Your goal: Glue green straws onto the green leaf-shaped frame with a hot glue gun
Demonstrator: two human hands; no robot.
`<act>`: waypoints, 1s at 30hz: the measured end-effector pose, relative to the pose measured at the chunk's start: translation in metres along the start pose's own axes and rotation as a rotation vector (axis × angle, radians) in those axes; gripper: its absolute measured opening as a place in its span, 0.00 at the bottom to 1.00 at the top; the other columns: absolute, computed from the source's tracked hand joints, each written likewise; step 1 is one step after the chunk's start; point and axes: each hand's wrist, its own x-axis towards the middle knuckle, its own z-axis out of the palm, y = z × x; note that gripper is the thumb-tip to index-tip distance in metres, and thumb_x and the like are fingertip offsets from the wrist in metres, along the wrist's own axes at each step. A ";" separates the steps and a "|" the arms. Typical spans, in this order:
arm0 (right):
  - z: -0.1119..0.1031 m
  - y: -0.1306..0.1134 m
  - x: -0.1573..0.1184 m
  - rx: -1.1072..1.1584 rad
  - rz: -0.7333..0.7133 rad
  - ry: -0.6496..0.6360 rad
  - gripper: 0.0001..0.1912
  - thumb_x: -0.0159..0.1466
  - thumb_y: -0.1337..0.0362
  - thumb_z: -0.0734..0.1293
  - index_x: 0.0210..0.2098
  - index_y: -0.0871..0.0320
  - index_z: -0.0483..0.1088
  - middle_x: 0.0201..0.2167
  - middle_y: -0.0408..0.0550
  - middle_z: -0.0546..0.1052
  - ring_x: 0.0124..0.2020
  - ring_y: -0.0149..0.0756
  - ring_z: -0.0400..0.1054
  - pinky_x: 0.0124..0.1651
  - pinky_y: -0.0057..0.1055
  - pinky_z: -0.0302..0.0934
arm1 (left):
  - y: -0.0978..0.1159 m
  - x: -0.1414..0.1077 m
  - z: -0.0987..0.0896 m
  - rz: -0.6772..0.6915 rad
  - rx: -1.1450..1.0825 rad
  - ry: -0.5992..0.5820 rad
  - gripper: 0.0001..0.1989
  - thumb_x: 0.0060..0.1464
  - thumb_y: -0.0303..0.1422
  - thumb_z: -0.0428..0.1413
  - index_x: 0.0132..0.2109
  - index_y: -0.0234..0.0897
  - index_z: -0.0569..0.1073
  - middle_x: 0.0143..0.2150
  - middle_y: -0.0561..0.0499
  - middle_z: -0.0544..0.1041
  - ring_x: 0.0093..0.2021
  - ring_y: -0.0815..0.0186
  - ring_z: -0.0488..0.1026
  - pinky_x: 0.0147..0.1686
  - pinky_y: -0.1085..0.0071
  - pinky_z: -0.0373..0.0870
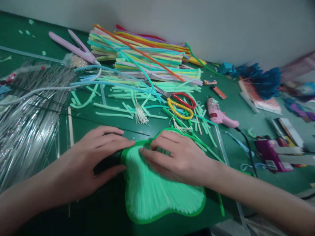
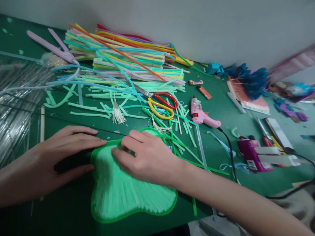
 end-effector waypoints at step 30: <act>0.000 0.008 0.004 -0.134 -0.133 -0.041 0.13 0.76 0.57 0.68 0.49 0.61 0.80 0.36 0.47 0.81 0.38 0.39 0.71 0.35 0.37 0.60 | -0.001 0.001 0.005 0.034 0.003 0.039 0.20 0.67 0.36 0.60 0.64 0.47 0.75 0.58 0.48 0.80 0.61 0.55 0.72 0.63 0.56 0.72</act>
